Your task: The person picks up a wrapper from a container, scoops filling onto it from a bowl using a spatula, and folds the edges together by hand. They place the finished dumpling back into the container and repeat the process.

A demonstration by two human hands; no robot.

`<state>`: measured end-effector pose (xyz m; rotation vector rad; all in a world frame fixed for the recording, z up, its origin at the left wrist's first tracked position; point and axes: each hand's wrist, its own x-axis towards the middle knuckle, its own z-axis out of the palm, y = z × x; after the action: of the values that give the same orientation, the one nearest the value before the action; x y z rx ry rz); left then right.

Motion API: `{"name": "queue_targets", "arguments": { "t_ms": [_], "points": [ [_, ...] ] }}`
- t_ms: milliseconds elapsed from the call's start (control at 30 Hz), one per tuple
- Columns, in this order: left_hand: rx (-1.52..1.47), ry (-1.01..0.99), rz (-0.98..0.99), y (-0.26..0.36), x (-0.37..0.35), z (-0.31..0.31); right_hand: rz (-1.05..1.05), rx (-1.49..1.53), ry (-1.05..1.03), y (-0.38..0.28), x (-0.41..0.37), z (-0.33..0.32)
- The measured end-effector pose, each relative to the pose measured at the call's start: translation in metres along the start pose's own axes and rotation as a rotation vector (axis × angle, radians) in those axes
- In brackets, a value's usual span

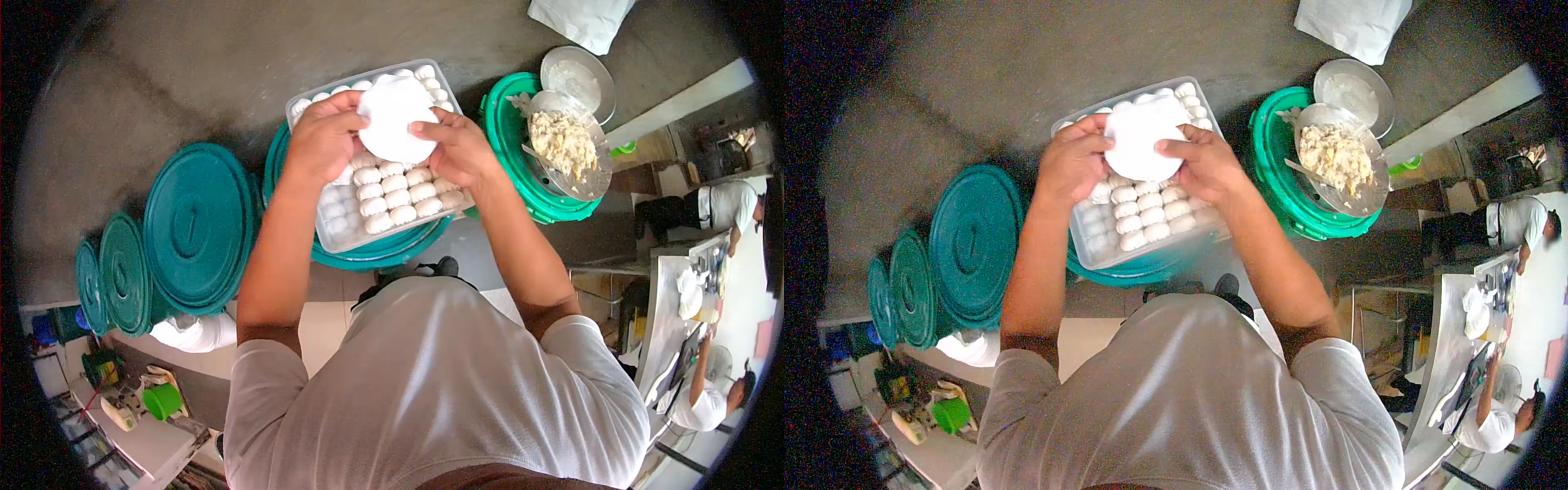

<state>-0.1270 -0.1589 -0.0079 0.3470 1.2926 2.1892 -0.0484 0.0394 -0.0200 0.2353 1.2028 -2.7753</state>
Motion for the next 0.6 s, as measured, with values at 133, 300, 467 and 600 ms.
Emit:
{"name": "queue_targets", "arguments": {
  "t_ms": [133,300,467,600],
  "points": [
    [-0.069,0.007,0.031,0.018,0.001,-0.021,0.07,0.193,-0.092,-0.031,-0.013,-0.039],
    [-0.048,0.044,-0.021,0.018,0.008,-0.009,-0.188,-0.018,0.242,-0.049,-0.054,-0.083],
    [0.774,0.152,-0.025,-0.01,0.029,-0.003,-0.338,0.138,0.386,-0.072,-0.129,-0.092],
    [1.237,-0.053,0.488,-0.02,0.032,0.085,-0.308,-0.038,0.479,-0.065,-0.179,-0.15]
  ]
}}
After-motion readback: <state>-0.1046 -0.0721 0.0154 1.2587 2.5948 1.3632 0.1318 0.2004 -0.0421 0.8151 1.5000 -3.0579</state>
